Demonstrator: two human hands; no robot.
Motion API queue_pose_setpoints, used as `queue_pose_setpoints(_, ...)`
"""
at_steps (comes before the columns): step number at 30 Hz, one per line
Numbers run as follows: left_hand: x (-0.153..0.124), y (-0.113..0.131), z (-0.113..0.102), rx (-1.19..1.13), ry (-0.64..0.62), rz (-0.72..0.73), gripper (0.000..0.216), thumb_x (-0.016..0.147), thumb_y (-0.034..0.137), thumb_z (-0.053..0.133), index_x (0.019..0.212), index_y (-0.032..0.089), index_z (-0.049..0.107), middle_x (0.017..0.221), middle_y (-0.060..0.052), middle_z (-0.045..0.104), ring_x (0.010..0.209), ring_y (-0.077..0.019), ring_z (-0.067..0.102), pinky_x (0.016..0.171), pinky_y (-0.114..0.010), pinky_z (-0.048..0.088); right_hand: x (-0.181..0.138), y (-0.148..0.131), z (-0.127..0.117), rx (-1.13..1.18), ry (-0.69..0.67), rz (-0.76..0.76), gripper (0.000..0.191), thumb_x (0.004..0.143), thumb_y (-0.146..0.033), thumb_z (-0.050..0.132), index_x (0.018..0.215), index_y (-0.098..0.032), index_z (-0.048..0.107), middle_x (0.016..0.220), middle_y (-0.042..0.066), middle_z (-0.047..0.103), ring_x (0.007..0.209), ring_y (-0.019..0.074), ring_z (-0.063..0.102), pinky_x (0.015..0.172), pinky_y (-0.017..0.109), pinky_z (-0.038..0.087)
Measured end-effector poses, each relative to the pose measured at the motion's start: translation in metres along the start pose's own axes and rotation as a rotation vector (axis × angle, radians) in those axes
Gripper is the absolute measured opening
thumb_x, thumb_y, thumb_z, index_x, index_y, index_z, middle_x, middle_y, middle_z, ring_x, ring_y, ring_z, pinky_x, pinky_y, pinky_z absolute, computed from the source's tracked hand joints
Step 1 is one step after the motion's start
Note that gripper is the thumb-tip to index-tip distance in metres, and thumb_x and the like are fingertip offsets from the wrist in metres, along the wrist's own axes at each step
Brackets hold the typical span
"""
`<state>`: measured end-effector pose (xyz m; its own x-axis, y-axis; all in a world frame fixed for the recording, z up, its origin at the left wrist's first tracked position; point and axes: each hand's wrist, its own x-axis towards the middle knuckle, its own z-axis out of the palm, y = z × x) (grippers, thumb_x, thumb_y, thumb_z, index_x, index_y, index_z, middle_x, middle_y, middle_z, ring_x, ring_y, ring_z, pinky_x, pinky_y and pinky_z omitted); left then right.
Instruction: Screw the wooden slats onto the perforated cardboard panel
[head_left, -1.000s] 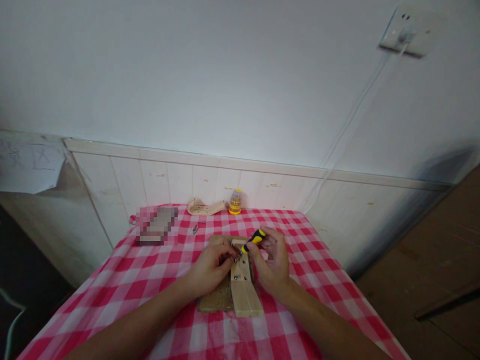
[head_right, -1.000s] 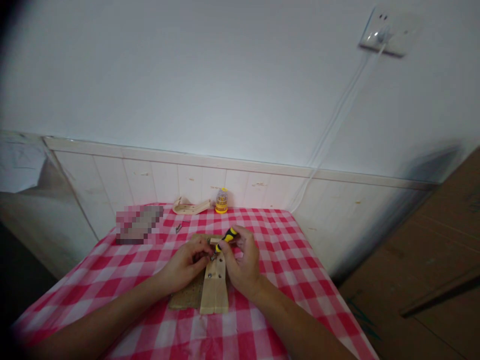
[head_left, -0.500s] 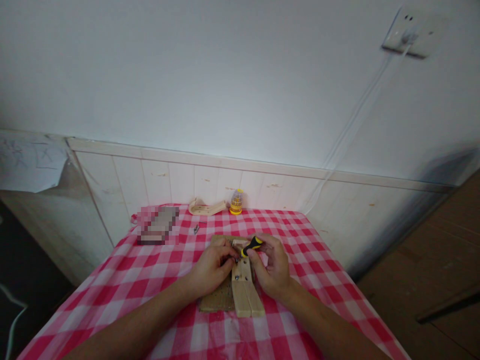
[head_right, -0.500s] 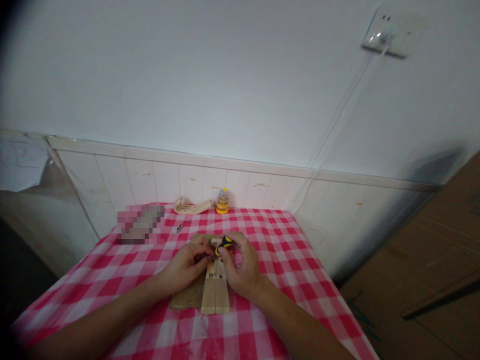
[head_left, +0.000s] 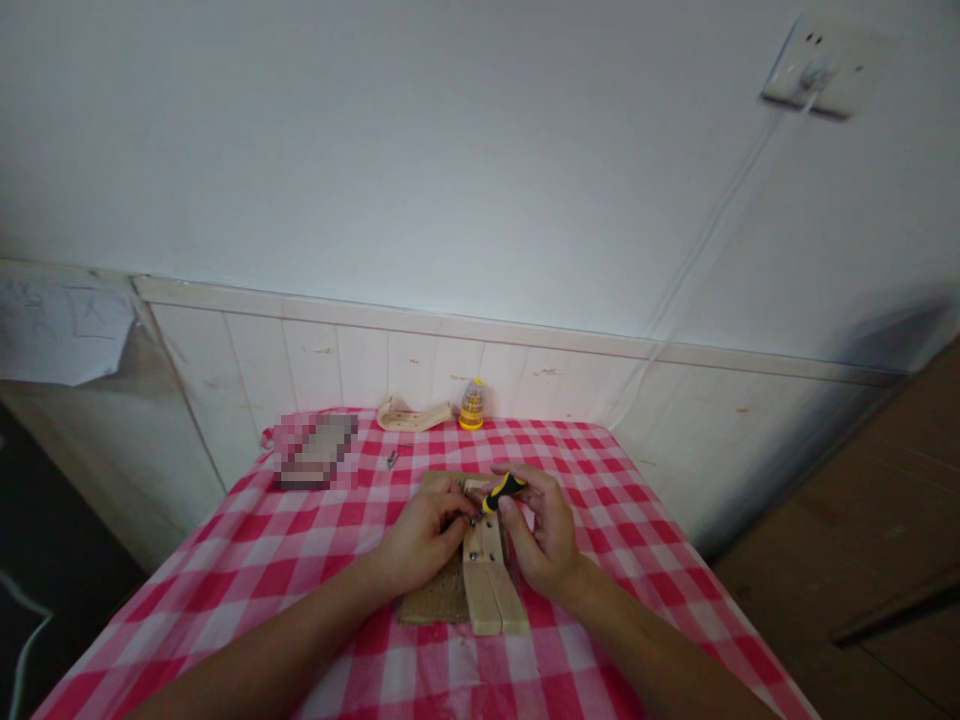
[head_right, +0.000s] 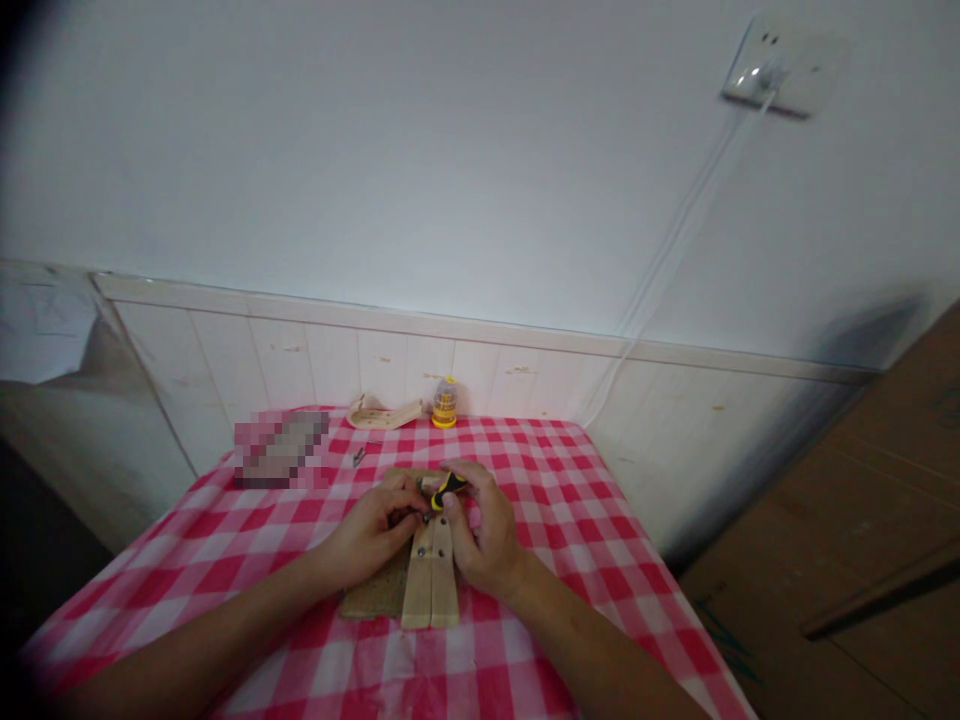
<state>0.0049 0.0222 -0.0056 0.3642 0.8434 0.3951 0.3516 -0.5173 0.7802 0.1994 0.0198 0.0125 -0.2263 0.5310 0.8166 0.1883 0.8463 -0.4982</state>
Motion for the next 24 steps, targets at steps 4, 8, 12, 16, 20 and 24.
queue_pose_setpoints(4, 0.000, -0.001, 0.000, 0.011, -0.001, -0.011, 0.021, 0.085, 0.008, 0.055, 0.081, 0.020, 0.072, 0.091, -0.005, 0.066, 0.094, -0.0214, 0.061, 0.082, -0.032, 0.045, -0.002, 0.003, 0.003, -0.096, 0.046, -0.013, 0.036, 0.101, -0.017, 0.057, 0.136, -0.025, 0.053, 0.117, 0.013, 0.071, 0.099, 0.0235, 0.076, 0.079, 0.038, 0.068)
queue_pose_setpoints(8, 0.000, -0.002, 0.001, 0.010, 0.006, 0.001, 0.021, 0.083, 0.007, 0.055, 0.078, 0.019, 0.071, 0.087, -0.004, 0.064, 0.090, -0.0212, 0.059, 0.080, -0.032, 0.044, -0.003, 0.005, 0.007, -0.175, 0.088, -0.057, 0.039, 0.095, -0.014, 0.064, 0.132, -0.026, 0.058, 0.109, 0.010, 0.072, 0.096, 0.0230, 0.075, 0.078, 0.037, 0.067)
queue_pose_setpoints(12, 0.000, -0.001, 0.002, 0.010, 0.008, 0.001, 0.020, 0.084, 0.007, 0.055, 0.078, 0.019, 0.070, 0.086, -0.004, 0.063, 0.088, -0.0207, 0.058, 0.078, -0.032, 0.043, -0.001, 0.004, 0.008, -0.170, 0.104, -0.036, 0.039, 0.094, -0.015, 0.067, 0.131, -0.026, 0.059, 0.105, 0.008, 0.071, 0.090, 0.0214, 0.073, 0.074, 0.034, 0.066)
queue_pose_setpoints(16, 0.000, 0.000, 0.002, 0.017, 0.014, 0.008, 0.020, 0.083, 0.007, 0.055, 0.077, 0.019, 0.069, 0.086, -0.004, 0.062, 0.088, -0.0206, 0.057, 0.078, -0.031, 0.042, 0.001, 0.003, 0.007, -0.182, 0.118, -0.032, 0.037, 0.095, -0.022, 0.069, 0.130, -0.026, 0.059, 0.100, 0.006, 0.068, 0.084, 0.0200, 0.071, 0.071, 0.033, 0.064)
queue_pose_setpoints(20, 0.000, 0.002, 0.001, 0.024, 0.006, -0.005, 0.019, 0.084, 0.008, 0.054, 0.075, 0.018, 0.068, 0.086, -0.004, 0.061, 0.088, -0.0209, 0.057, 0.078, -0.031, 0.041, 0.000, 0.007, 0.007, -0.190, 0.142, -0.033, 0.038, 0.094, -0.027, 0.073, 0.130, -0.027, 0.059, 0.100, 0.006, 0.068, 0.082, 0.0201, 0.070, 0.068, 0.032, 0.063)
queue_pose_setpoints(24, 0.000, 0.003, 0.000, 0.031, -0.004, -0.014, 0.019, 0.085, 0.008, 0.053, 0.077, 0.018, 0.068, 0.088, -0.005, 0.061, 0.089, -0.0211, 0.057, 0.078, -0.031, 0.042, -0.002, 0.013, 0.009, -0.197, 0.170, -0.031, 0.041, 0.092, -0.032, 0.077, 0.128, -0.027, 0.059, 0.097, 0.004, 0.068, 0.077, 0.0191, 0.069, 0.066, 0.032, 0.062)
